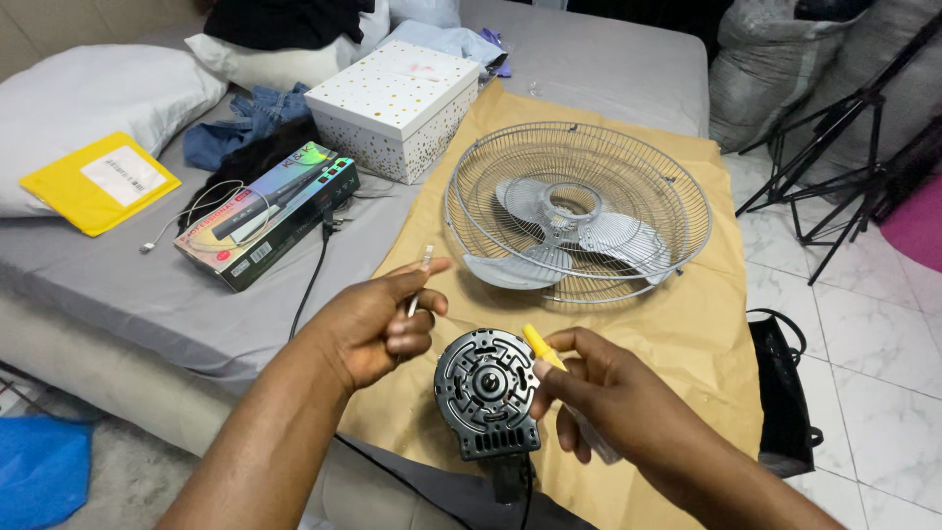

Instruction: The person uses a screwdriver to loosen and tighten screws on a small black electric motor placed on a brown paper-covered surface. They repeatedly rotate the motor to access different screw locations and adjust the internal components.

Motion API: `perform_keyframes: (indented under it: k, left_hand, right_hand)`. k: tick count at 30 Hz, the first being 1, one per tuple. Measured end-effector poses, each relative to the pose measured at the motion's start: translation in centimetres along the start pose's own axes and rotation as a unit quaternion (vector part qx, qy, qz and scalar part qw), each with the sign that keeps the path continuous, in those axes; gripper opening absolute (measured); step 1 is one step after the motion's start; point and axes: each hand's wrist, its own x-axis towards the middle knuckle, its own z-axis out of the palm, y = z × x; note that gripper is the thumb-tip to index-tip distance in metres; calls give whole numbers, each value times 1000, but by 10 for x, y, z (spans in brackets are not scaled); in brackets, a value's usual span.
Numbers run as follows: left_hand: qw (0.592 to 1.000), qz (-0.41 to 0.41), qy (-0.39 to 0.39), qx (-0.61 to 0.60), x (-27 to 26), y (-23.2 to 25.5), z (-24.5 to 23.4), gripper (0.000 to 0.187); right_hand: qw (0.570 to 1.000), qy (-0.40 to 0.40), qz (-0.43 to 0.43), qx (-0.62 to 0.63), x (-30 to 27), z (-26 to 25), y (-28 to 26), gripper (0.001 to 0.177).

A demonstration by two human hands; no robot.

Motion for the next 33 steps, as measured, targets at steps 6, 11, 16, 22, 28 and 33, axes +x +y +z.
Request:
perform_keyframes:
  k: [6,11,16,22,28,33]
  left_hand:
    - [948,-12,-81,308,-49,14,40,46]
    - [915,-30,-47,399,-69,28,55,40]
    - [876,-45,2,480,-75,37,65,34]
    - [859,-39,-7,511,-77,40,68,34]
    - [842,-57,-16,536,-75,37,68,34]
    - [848,-56,-8,527,-75,35,66,33]
  right_hand:
    - [986,59,-114,-107,12,-13,-18,46]
    - [971,41,-167,-168,10,-16,-31,49]
    - [966,21,-180,-187,6,-17,-38,51]
    - [960,21,-172,-221,7,-22,-40,49]
    - [956,-7,-188,-224,4,-24,-43,45]
    - [959,-6,-144,-245,-2,-24,-50,47]
